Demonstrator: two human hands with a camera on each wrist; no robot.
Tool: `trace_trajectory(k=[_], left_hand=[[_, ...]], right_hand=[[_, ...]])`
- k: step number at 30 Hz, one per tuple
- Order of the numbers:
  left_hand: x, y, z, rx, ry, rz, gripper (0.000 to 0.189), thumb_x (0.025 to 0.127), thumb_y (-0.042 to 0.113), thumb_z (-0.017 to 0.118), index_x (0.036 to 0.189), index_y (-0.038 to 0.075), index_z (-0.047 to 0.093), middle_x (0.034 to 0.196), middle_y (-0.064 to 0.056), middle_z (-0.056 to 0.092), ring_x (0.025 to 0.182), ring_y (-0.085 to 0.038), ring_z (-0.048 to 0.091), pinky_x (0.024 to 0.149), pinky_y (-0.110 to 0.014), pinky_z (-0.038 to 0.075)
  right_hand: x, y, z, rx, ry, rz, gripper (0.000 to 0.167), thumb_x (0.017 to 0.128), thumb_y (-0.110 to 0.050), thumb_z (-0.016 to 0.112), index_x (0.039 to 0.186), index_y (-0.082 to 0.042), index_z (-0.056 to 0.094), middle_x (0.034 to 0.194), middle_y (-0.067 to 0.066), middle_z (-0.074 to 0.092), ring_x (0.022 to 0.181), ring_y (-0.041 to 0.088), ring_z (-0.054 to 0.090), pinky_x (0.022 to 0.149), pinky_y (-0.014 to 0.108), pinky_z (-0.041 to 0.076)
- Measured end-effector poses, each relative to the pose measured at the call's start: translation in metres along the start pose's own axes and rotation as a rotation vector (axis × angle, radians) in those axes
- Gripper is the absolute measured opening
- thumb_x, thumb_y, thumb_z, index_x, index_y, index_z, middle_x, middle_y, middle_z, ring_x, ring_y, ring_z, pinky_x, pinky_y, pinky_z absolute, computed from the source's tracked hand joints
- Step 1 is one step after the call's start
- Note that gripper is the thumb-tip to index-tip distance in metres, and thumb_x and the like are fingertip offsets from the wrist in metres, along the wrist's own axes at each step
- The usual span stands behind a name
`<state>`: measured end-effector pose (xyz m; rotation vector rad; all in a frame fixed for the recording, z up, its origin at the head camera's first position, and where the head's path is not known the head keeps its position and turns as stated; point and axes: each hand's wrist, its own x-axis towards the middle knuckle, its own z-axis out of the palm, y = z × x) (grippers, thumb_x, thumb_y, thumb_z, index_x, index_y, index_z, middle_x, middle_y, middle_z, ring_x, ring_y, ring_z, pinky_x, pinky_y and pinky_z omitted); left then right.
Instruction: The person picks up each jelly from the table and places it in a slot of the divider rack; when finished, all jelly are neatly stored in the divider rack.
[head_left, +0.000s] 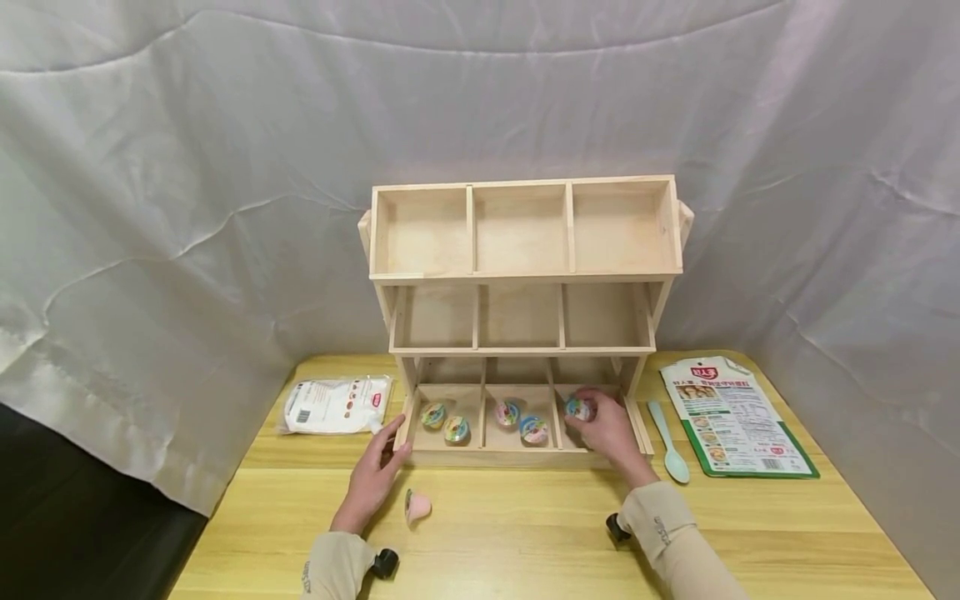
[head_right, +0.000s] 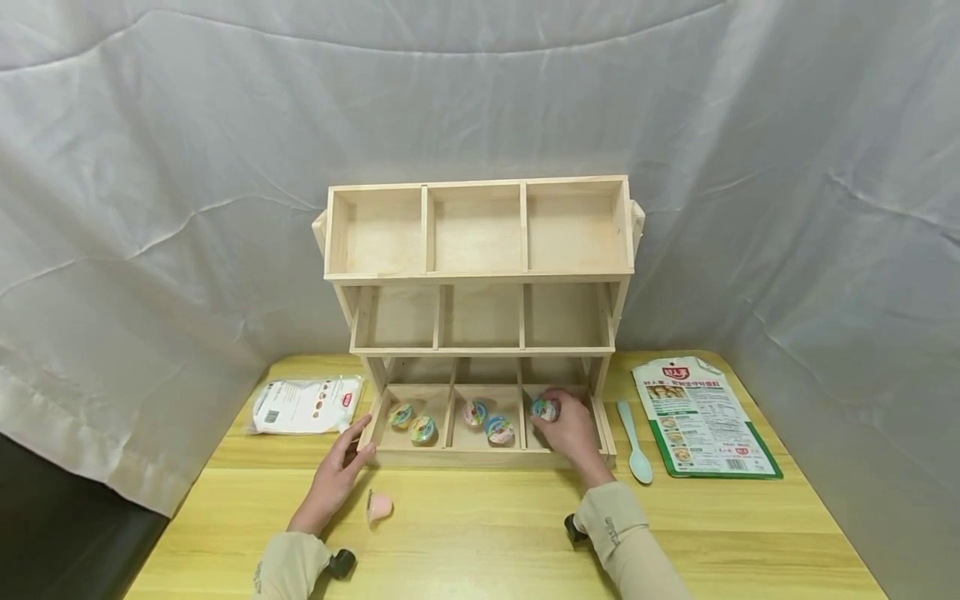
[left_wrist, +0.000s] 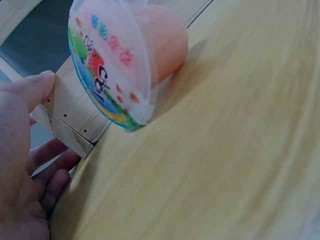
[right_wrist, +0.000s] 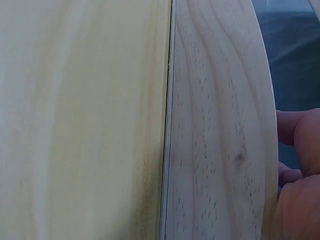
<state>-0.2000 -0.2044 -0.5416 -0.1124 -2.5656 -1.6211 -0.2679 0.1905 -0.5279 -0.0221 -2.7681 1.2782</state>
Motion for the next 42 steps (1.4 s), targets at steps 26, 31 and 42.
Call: trace_trajectory(k=[26,31,42], left_hand=[[0.004,-0.010,0.004,0.012,0.015,-0.002,0.055,0.105,0.019,0.063,0.156,0.008,0.046,0.145,-0.021,0.056,0.119,-0.033,0.063,0.095,-0.031,0.051],[0.012,-0.037,0.011,0.012,0.037,0.007,0.055,0.105,0.025,0.063,0.157,0.015,0.046,0.145,-0.017,0.057,0.120,-0.031,0.063,0.096,-0.031,0.051],[0.015,-0.049,0.011,0.028,0.037,0.037,0.056,0.104,0.033,0.064,0.157,0.022,0.047,0.142,-0.014,0.060,0.117,-0.025,0.064,0.096,-0.033,0.052]], right_hand=[[0.003,0.005,0.006,-0.061,-0.008,-0.079,0.042,0.086,-0.009,0.083,0.123,0.000,0.068,0.116,0.021,0.071,0.103,0.039,0.068,0.090,0.055,0.054],[0.002,0.004,0.005,-0.066,-0.010,-0.085,0.043,0.086,-0.008,0.083,0.124,0.002,0.067,0.117,0.022,0.071,0.103,0.040,0.068,0.089,0.055,0.055],[0.002,0.001,0.005,-0.082,-0.004,-0.084,0.045,0.084,-0.008,0.083,0.124,0.003,0.067,0.116,0.024,0.071,0.103,0.041,0.067,0.090,0.056,0.054]])
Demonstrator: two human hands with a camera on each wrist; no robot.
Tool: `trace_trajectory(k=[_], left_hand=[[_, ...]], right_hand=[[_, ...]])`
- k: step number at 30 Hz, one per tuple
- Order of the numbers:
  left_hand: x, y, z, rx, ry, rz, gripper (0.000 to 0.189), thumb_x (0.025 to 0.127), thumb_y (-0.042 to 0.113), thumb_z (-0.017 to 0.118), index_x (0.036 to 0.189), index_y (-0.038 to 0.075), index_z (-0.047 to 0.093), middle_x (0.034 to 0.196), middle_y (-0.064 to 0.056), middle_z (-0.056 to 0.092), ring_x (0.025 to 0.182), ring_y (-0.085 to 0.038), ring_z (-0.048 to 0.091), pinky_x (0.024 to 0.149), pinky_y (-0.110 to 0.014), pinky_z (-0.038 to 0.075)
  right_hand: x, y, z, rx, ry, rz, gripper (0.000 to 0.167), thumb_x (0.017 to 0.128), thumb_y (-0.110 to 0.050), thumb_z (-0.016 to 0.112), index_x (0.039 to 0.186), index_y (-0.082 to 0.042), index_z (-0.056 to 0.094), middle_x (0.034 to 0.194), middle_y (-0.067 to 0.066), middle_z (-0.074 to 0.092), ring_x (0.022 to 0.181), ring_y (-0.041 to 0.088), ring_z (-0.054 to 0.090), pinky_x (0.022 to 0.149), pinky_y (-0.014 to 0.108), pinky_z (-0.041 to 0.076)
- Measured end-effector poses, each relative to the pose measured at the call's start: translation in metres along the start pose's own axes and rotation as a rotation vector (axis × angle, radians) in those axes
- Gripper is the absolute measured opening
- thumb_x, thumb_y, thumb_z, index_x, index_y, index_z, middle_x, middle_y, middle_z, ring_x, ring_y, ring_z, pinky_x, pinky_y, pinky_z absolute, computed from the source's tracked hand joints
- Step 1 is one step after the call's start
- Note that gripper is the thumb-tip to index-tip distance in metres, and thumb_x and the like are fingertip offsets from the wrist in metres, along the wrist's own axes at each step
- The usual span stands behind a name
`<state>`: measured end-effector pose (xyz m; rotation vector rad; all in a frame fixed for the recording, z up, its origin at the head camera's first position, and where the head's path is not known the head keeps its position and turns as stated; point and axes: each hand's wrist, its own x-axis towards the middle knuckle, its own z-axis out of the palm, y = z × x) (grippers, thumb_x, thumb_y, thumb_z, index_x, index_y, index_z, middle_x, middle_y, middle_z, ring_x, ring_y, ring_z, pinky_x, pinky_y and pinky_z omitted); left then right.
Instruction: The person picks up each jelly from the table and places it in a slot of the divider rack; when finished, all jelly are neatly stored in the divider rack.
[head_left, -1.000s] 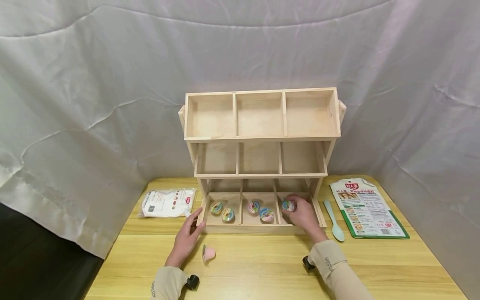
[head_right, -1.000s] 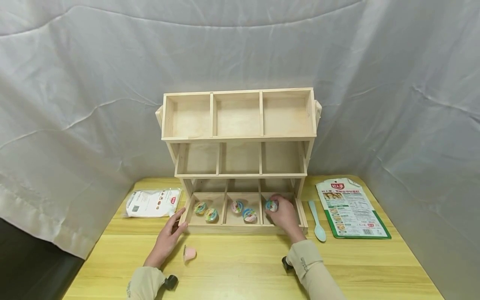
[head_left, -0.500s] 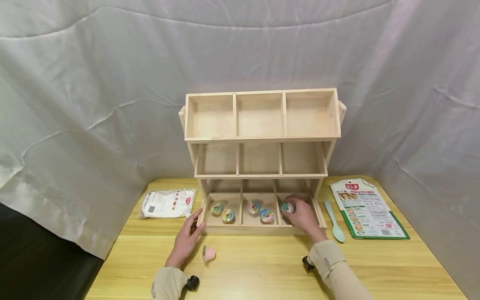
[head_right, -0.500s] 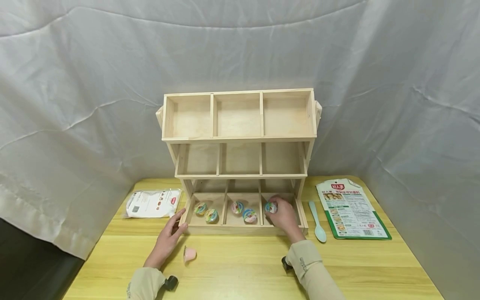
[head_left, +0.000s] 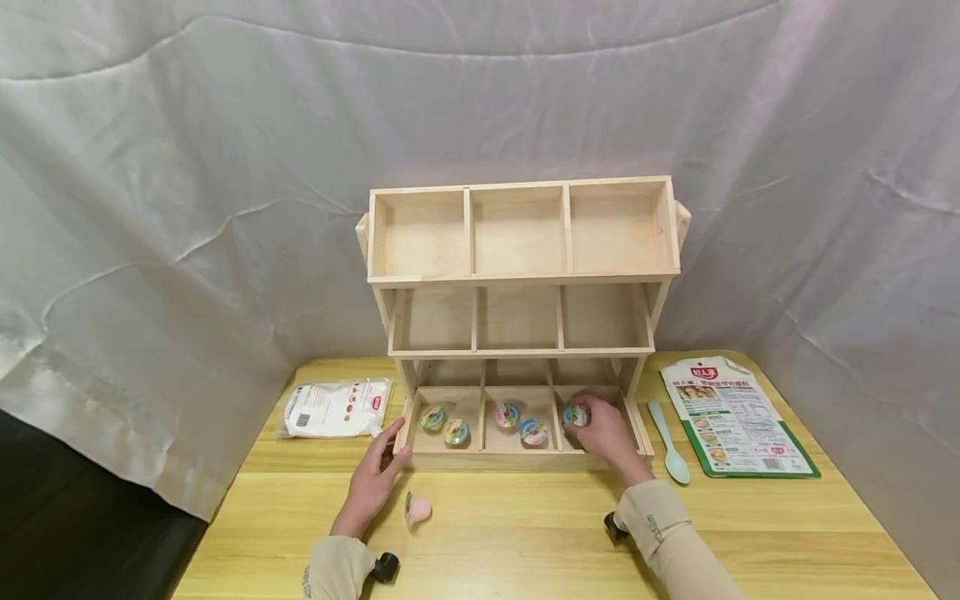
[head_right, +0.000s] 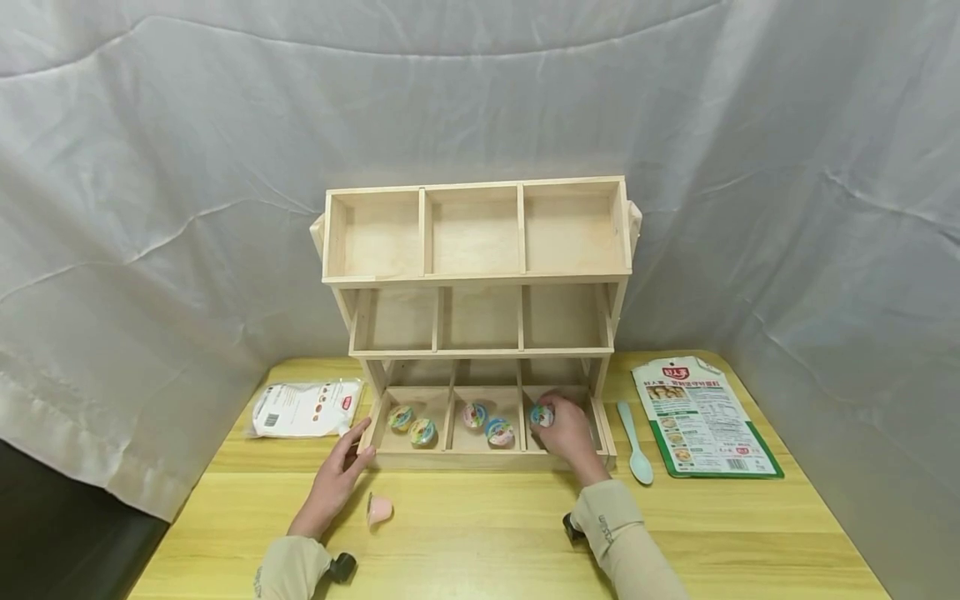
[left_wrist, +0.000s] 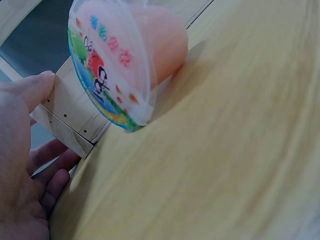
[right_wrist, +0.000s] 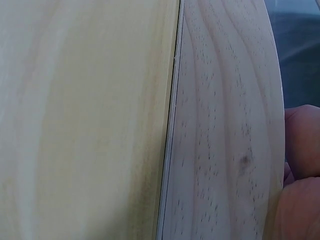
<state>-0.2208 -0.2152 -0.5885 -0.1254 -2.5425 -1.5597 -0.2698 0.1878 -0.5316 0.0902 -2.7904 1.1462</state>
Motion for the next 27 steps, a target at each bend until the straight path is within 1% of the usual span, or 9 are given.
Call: trace_trajectory(k=[5,9,17,19,26,27], left_hand=[[0.0003,-0.0001,-0.0004,-0.009,-0.005,-0.023,0.057,0.104,0.034,0.064,0.157,0.025,0.046,0.143,-0.013,0.059,0.120,-0.027,0.063,0.100,-0.037,0.051],[0.0003,0.0014,-0.0012,-0.014,-0.016,-0.040,0.056,0.104,0.035,0.064,0.157,0.027,0.046,0.144,-0.011,0.059,0.121,-0.026,0.063,0.100,-0.036,0.051],[-0.0016,0.0038,-0.0009,-0.021,-0.007,-0.024,0.056,0.104,0.035,0.063,0.156,0.024,0.047,0.141,-0.013,0.061,0.116,-0.024,0.064,0.096,-0.035,0.052],[-0.0014,0.0035,-0.0005,-0.017,-0.005,-0.031,0.055,0.104,0.035,0.064,0.156,0.026,0.047,0.141,-0.012,0.061,0.115,-0.022,0.064,0.096,-0.035,0.052],[-0.0005,-0.0007,-0.0001,-0.006,-0.009,-0.029,0.056,0.104,0.036,0.064,0.156,0.027,0.047,0.142,-0.012,0.060,0.118,-0.025,0.064,0.098,-0.036,0.051],[-0.0003,-0.0010,-0.0002,-0.010,-0.010,-0.037,0.056,0.104,0.036,0.064,0.156,0.029,0.047,0.142,-0.011,0.059,0.119,-0.025,0.063,0.099,-0.036,0.051]], right_hand=[[-0.0008,0.0000,-0.0004,0.002,-0.002,0.011,0.043,0.085,-0.008,0.082,0.123,0.003,0.067,0.115,0.024,0.071,0.103,0.041,0.067,0.090,0.056,0.054],[-0.0003,-0.0001,-0.0004,0.002,0.003,0.004,0.042,0.085,-0.008,0.082,0.122,0.003,0.068,0.115,0.023,0.071,0.104,0.041,0.067,0.091,0.056,0.054],[-0.0008,0.0010,0.0004,-0.006,0.013,-0.001,0.043,0.083,-0.009,0.083,0.122,0.002,0.068,0.115,0.023,0.072,0.104,0.041,0.068,0.092,0.057,0.054],[-0.0008,0.0010,0.0009,-0.010,0.019,-0.003,0.043,0.083,-0.009,0.084,0.122,0.002,0.069,0.116,0.023,0.071,0.104,0.042,0.067,0.092,0.057,0.054],[-0.0007,0.0023,0.0024,-0.024,0.026,-0.009,0.044,0.082,-0.010,0.084,0.122,0.002,0.069,0.116,0.023,0.072,0.104,0.042,0.068,0.092,0.058,0.054],[-0.0007,0.0025,0.0023,-0.024,0.026,-0.009,0.044,0.082,-0.010,0.084,0.122,0.002,0.069,0.116,0.023,0.072,0.105,0.042,0.068,0.092,0.058,0.054]])
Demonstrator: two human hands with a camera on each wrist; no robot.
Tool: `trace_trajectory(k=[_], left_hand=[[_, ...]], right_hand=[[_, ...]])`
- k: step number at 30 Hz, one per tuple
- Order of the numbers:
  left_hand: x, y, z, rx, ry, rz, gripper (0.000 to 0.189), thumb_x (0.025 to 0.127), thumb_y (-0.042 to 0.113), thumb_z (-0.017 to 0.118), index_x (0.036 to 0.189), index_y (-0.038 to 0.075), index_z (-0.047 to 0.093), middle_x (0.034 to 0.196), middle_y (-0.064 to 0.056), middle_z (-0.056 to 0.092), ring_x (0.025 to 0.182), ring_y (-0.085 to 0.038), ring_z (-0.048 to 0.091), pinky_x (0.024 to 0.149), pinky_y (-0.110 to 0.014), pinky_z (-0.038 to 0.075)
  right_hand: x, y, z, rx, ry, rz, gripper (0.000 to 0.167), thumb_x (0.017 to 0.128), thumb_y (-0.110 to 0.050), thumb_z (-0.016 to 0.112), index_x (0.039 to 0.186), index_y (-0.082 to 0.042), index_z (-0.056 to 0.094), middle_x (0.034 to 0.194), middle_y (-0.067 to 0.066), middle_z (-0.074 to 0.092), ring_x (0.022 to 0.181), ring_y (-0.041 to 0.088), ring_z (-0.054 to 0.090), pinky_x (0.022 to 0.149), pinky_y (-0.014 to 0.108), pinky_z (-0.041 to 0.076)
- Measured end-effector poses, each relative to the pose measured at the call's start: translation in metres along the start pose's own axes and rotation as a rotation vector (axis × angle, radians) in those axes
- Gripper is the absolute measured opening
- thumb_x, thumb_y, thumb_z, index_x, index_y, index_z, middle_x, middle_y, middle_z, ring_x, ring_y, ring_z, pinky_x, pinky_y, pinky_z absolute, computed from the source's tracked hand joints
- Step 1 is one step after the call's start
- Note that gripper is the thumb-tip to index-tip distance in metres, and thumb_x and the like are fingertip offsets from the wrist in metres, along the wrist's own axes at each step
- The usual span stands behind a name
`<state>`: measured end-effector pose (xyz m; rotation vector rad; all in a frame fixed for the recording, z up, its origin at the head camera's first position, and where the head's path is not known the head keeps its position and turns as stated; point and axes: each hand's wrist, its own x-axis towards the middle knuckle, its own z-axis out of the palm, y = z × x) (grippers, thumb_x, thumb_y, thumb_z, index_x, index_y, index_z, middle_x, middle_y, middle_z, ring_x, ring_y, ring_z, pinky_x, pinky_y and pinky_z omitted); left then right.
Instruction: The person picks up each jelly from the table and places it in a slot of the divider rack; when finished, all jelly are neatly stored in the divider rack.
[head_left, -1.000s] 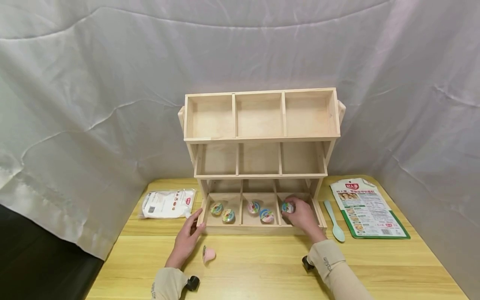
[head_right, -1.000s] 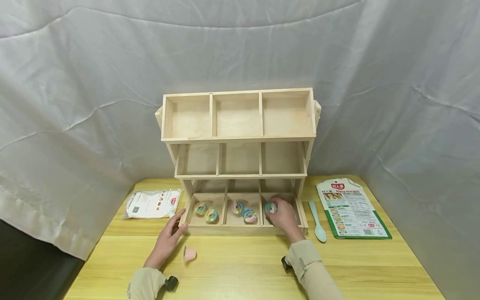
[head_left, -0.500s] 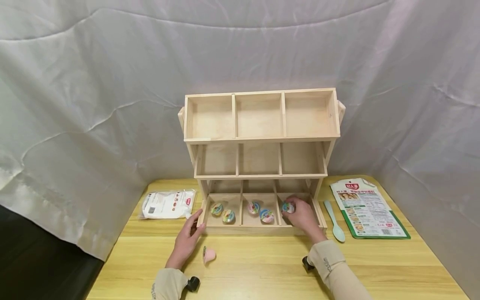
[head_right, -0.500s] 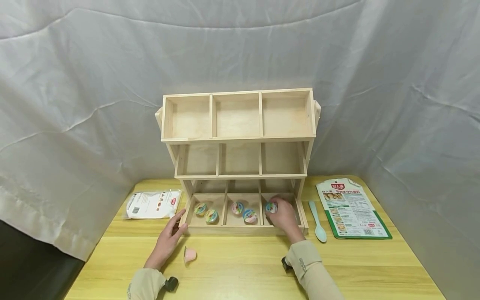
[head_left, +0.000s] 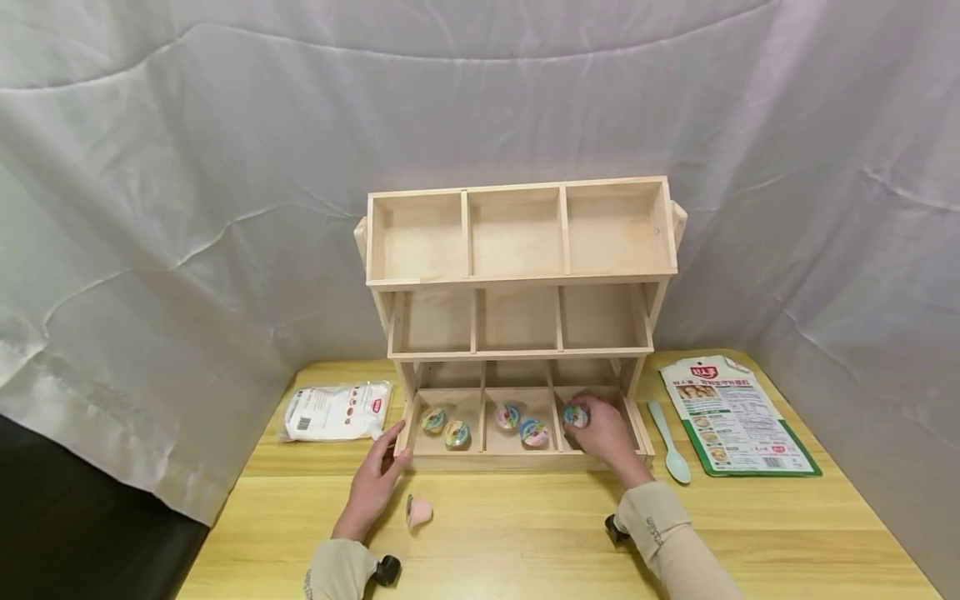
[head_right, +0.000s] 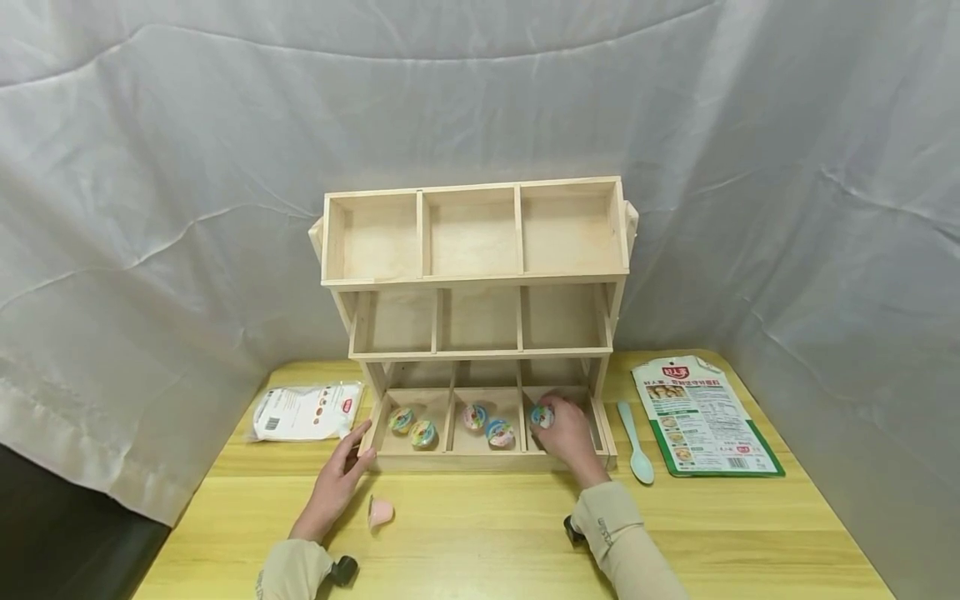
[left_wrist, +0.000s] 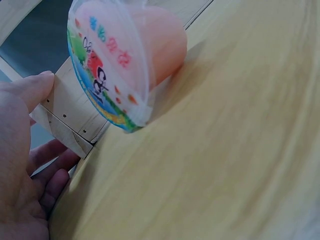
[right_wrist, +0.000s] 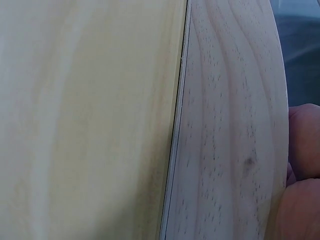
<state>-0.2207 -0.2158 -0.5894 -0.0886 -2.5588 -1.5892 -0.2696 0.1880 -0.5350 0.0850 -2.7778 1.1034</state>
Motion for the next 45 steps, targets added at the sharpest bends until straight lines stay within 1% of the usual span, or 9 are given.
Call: trace_trajectory(k=[9,15,17,22,25,31,36,42,45], left_hand=[[-0.001,0.002,0.000,0.005,-0.008,-0.005,0.057,0.104,0.038,0.063,0.157,0.029,0.045,0.150,-0.011,0.055,0.124,-0.025,0.061,0.103,-0.038,0.049],[-0.001,0.003,0.001,0.003,-0.006,-0.013,0.055,0.104,0.037,0.063,0.156,0.030,0.046,0.147,-0.010,0.057,0.122,-0.024,0.062,0.104,-0.039,0.049],[-0.001,0.002,0.001,0.008,-0.005,-0.002,0.055,0.104,0.036,0.063,0.157,0.029,0.046,0.146,-0.011,0.057,0.121,-0.025,0.063,0.102,-0.039,0.050],[-0.001,0.001,0.001,0.015,0.005,0.030,0.056,0.105,0.035,0.063,0.157,0.024,0.046,0.142,-0.014,0.060,0.116,-0.026,0.065,0.097,-0.037,0.052],[-0.001,0.000,0.001,0.011,0.006,0.022,0.056,0.104,0.035,0.064,0.157,0.026,0.047,0.142,-0.013,0.060,0.115,-0.025,0.065,0.097,-0.036,0.052],[0.001,0.001,-0.001,-0.001,-0.008,-0.004,0.056,0.104,0.036,0.063,0.157,0.030,0.045,0.145,-0.010,0.058,0.119,-0.025,0.064,0.100,-0.039,0.050],[0.002,0.003,0.000,-0.013,-0.017,-0.012,0.057,0.104,0.039,0.064,0.157,0.031,0.045,0.146,-0.010,0.057,0.120,-0.026,0.064,0.102,-0.042,0.049],[0.002,0.004,-0.001,-0.018,-0.020,-0.019,0.057,0.104,0.039,0.063,0.157,0.031,0.045,0.146,-0.011,0.057,0.120,-0.026,0.064,0.103,-0.043,0.049],[0.001,0.003,-0.002,-0.019,-0.023,-0.020,0.057,0.104,0.039,0.063,0.157,0.030,0.045,0.147,-0.011,0.057,0.121,-0.026,0.063,0.103,-0.044,0.049]], right_hand=[[0.000,-0.001,-0.002,-0.011,-0.016,-0.004,0.046,0.082,-0.010,0.084,0.123,0.003,0.068,0.116,0.023,0.071,0.104,0.041,0.067,0.092,0.057,0.053],[-0.001,-0.002,-0.003,0.005,-0.029,0.005,0.047,0.083,-0.010,0.084,0.125,0.001,0.067,0.118,0.023,0.071,0.105,0.041,0.067,0.092,0.057,0.053],[-0.001,-0.002,-0.004,0.008,-0.031,0.008,0.048,0.084,-0.011,0.084,0.127,0.001,0.067,0.120,0.024,0.070,0.106,0.041,0.066,0.093,0.058,0.053],[-0.004,-0.004,-0.005,0.015,-0.009,-0.002,0.049,0.086,-0.014,0.083,0.130,-0.001,0.067,0.128,0.026,0.063,0.112,0.044,0.063,0.095,0.060,0.051],[-0.007,-0.008,-0.005,0.013,0.024,-0.034,0.050,0.087,-0.016,0.083,0.132,-0.002,0.066,0.133,0.026,0.061,0.117,0.045,0.061,0.098,0.061,0.049],[-0.015,-0.031,-0.004,0.103,0.028,-0.074,0.052,0.090,-0.017,0.080,0.137,-0.003,0.063,0.132,0.023,0.062,0.122,0.044,0.058,0.102,0.062,0.046],[-0.022,-0.053,-0.001,0.152,0.008,-0.101,0.051,0.090,-0.015,0.081,0.137,-0.005,0.063,0.131,0.021,0.062,0.121,0.042,0.059,0.101,0.058,0.049],[-0.033,-0.078,0.005,0.261,-0.056,-0.139,0.048,0.091,-0.011,0.080,0.135,-0.003,0.064,0.132,0.019,0.061,0.124,0.042,0.058,0.106,0.057,0.049],[-0.039,-0.089,0.013,0.304,-0.083,-0.175,0.045,0.090,-0.009,0.080,0.132,-0.004,0.066,0.129,0.018,0.062,0.119,0.041,0.061,0.100,0.053,0.053]])
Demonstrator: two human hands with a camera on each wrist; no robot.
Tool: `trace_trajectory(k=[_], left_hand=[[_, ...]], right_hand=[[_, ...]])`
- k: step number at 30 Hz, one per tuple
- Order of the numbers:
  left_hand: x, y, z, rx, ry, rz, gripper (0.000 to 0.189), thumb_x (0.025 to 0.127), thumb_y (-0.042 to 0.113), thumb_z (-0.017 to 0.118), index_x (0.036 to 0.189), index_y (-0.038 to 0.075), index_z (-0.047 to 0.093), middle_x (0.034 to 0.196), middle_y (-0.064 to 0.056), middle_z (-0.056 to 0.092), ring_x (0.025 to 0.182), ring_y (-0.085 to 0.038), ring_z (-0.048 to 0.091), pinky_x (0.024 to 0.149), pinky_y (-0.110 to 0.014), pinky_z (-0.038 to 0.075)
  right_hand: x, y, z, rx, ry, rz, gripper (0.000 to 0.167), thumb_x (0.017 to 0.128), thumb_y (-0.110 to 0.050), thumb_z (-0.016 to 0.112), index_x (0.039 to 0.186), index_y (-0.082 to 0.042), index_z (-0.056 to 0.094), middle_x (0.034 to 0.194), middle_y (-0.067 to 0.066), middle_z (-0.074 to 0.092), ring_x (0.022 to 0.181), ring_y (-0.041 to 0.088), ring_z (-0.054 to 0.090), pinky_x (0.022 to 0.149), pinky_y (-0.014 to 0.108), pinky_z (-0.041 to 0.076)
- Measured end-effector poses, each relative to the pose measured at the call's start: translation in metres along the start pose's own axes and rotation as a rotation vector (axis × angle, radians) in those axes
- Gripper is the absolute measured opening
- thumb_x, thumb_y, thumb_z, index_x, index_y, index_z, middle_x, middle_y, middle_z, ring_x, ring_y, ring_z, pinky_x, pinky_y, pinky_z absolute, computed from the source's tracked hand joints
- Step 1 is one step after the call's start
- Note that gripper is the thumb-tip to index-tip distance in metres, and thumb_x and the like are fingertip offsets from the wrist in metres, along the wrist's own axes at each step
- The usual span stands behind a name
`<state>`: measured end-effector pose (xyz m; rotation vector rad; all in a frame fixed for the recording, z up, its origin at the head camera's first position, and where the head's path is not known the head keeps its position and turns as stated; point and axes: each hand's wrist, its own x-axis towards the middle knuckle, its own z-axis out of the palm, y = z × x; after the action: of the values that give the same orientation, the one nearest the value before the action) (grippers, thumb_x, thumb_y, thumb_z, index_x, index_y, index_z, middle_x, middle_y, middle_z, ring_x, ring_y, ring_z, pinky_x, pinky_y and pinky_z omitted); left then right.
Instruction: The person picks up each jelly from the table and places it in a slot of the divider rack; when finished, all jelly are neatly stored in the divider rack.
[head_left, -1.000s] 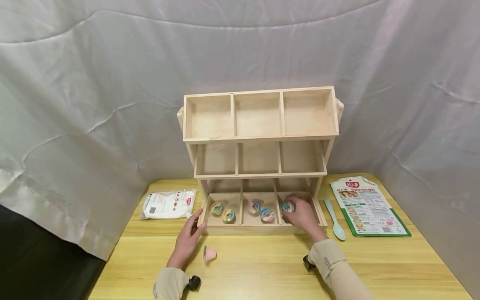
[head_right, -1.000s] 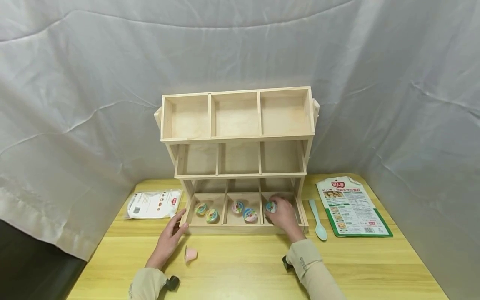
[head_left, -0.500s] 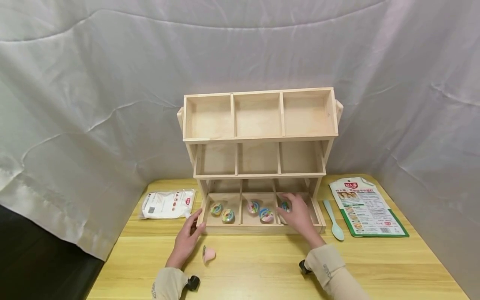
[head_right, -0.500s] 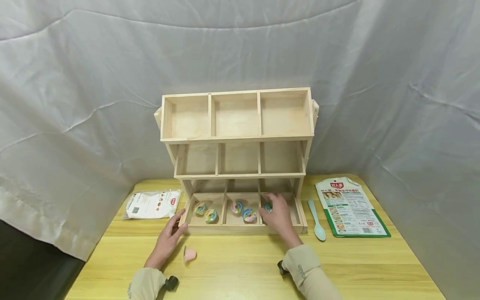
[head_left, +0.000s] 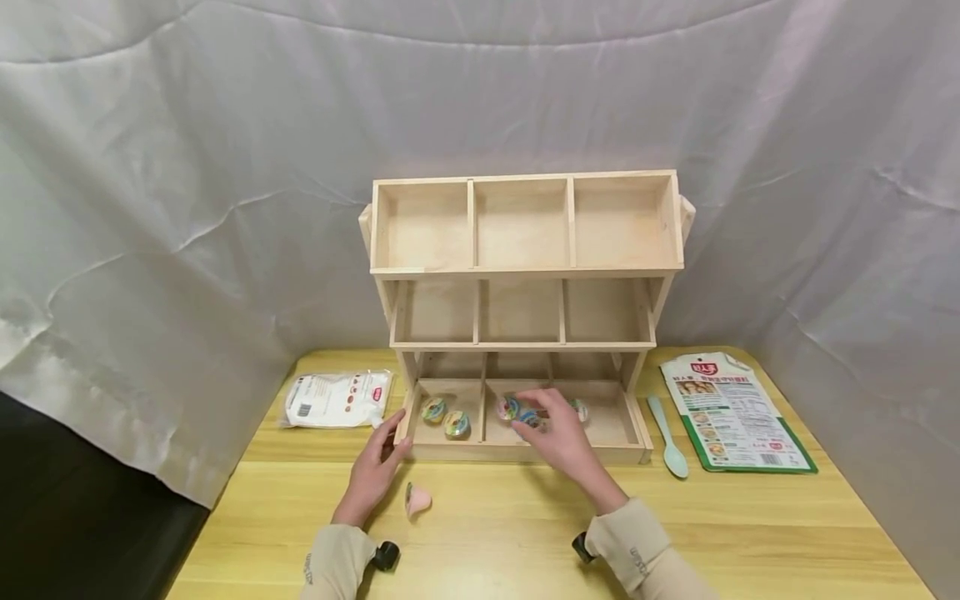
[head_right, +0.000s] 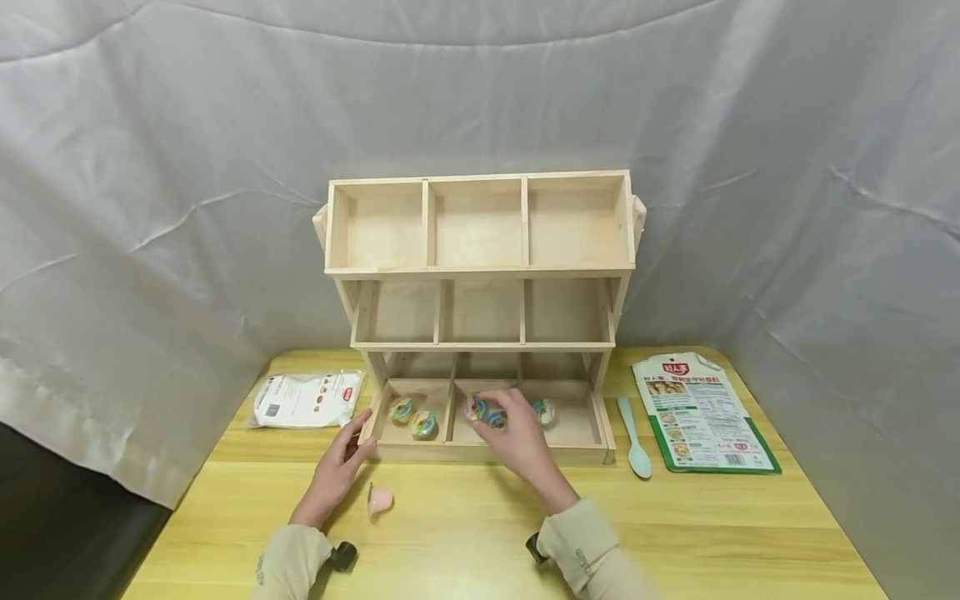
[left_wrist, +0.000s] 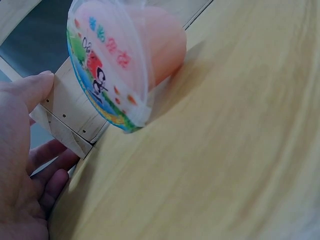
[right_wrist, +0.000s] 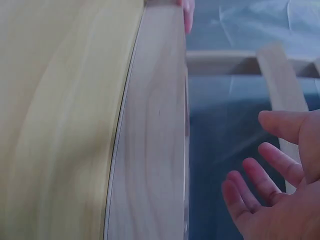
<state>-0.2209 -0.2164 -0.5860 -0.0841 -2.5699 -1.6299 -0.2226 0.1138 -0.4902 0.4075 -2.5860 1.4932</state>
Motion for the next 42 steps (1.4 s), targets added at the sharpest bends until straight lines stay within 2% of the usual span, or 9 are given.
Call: trace_trajectory(k=[4,8,13,18,21,28,33,38,42], left_hand=[[-0.001,-0.001,-0.002,0.013,0.009,0.001,0.057,0.104,0.039,0.063,0.157,0.030,0.045,0.147,-0.011,0.057,0.122,-0.027,0.063,0.103,-0.045,0.049],[0.000,-0.001,-0.001,0.030,0.023,0.027,0.057,0.104,0.036,0.063,0.157,0.026,0.045,0.147,-0.013,0.057,0.122,-0.029,0.063,0.101,-0.041,0.051],[0.000,-0.002,0.000,0.016,0.020,0.023,0.057,0.104,0.036,0.063,0.158,0.026,0.044,0.146,-0.015,0.057,0.122,-0.031,0.064,0.101,-0.044,0.052],[-0.002,-0.001,0.001,0.002,0.006,-0.006,0.056,0.104,0.039,0.063,0.157,0.032,0.044,0.149,-0.014,0.056,0.126,-0.033,0.063,0.103,-0.049,0.050],[-0.002,0.000,0.001,-0.001,0.000,-0.003,0.056,0.104,0.038,0.063,0.157,0.031,0.045,0.148,-0.014,0.057,0.126,-0.034,0.063,0.101,-0.049,0.051],[-0.002,0.000,0.001,0.017,0.012,-0.001,0.055,0.103,0.041,0.063,0.156,0.034,0.046,0.149,-0.012,0.057,0.125,-0.031,0.063,0.103,-0.049,0.049],[-0.001,0.000,0.001,0.015,0.009,0.012,0.056,0.104,0.040,0.063,0.156,0.033,0.045,0.146,-0.013,0.059,0.121,-0.029,0.065,0.100,-0.047,0.050],[-0.001,0.000,0.000,0.012,0.015,0.006,0.056,0.103,0.040,0.064,0.156,0.033,0.046,0.143,-0.011,0.061,0.120,-0.026,0.065,0.100,-0.043,0.050],[-0.001,0.000,0.000,0.021,0.013,0.004,0.056,0.104,0.040,0.063,0.156,0.033,0.046,0.147,-0.010,0.059,0.121,-0.026,0.064,0.099,-0.040,0.051]], right_hand=[[-0.005,-0.012,0.026,0.040,-0.079,-0.042,0.044,0.090,-0.010,0.079,0.132,-0.007,0.066,0.126,0.015,0.065,0.115,0.037,0.063,0.098,0.051,0.055],[-0.012,-0.025,0.055,0.030,-0.222,-0.086,0.045,0.092,-0.016,0.077,0.135,-0.009,0.065,0.127,0.013,0.066,0.117,0.034,0.064,0.101,0.049,0.053],[-0.017,-0.036,0.088,-0.085,-0.380,-0.135,0.052,0.093,-0.027,0.078,0.142,-0.019,0.062,0.132,0.004,0.065,0.118,0.027,0.065,0.098,0.040,0.055],[-0.021,-0.042,0.113,-0.192,-0.483,-0.176,0.060,0.093,-0.034,0.078,0.148,-0.024,0.058,0.145,0.003,0.060,0.128,0.027,0.060,0.105,0.048,0.051],[-0.022,-0.043,0.123,-0.247,-0.524,-0.206,0.059,0.092,-0.034,0.078,0.147,-0.022,0.059,0.145,0.003,0.060,0.129,0.021,0.058,0.107,0.045,0.049],[-0.020,-0.043,0.135,-0.260,-0.551,-0.238,0.055,0.090,-0.028,0.079,0.142,-0.020,0.064,0.131,0.000,0.063,0.111,0.007,0.058,0.097,0.031,0.052],[-0.019,-0.042,0.139,-0.239,-0.539,-0.232,0.046,0.089,-0.027,0.079,0.132,-0.016,0.071,0.125,0.000,0.065,0.104,0.004,0.057,0.095,0.027,0.051],[-0.021,-0.042,0.140,-0.254,-0.528,-0.264,0.036,0.087,-0.022,0.077,0.123,-0.016,0.075,0.116,-0.003,0.067,0.099,0.004,0.059,0.091,0.023,0.051],[-0.020,-0.040,0.141,-0.272,-0.500,-0.291,0.035,0.084,-0.018,0.077,0.119,-0.016,0.077,0.110,-0.004,0.069,0.096,0.003,0.060,0.090,0.022,0.051]])
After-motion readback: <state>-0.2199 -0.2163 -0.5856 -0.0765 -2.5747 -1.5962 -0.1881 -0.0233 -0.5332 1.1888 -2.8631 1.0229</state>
